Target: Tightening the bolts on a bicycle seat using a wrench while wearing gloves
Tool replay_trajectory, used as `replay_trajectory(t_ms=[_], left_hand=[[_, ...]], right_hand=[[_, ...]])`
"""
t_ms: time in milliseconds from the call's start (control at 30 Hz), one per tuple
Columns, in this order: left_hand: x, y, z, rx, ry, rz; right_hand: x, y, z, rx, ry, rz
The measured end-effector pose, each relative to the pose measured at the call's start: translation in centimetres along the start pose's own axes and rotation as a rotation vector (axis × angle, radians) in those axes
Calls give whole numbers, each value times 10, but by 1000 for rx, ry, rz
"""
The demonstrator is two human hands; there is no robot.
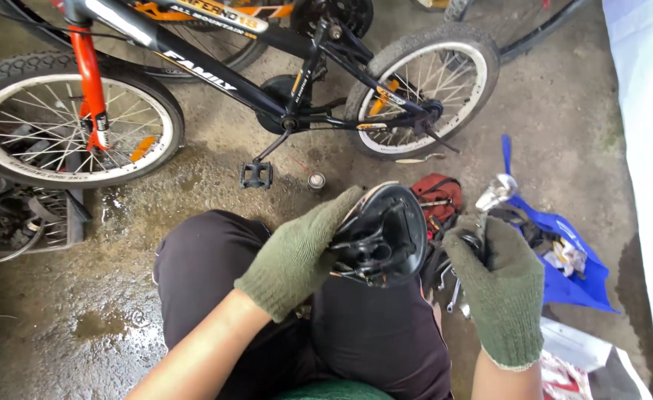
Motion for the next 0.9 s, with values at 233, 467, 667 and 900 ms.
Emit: replay_trajectory(t_ms=[233,467,667,900], left_hand=[[9,7,-2,12,-60,-15],[33,9,-1,-52,-117,-217],[64,-2,11,73,-404,-648],[62,-7,17,156,-399,-692]], right_hand=[[-2,-5,24,51,140,79],[5,-14,41,146,196,142],[24,-13,19,136,16,-11],[56,-19,15,230,-172,-81]])
Point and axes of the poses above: each hand's wrist, its own y-axis towards the middle knuckle, its own z-axis out of the palm, x = y × z, the point moved 9 cm from there along y, towards the middle knuckle, and after that the axes turned 3 degrees about -z, right-handed, at the moved point
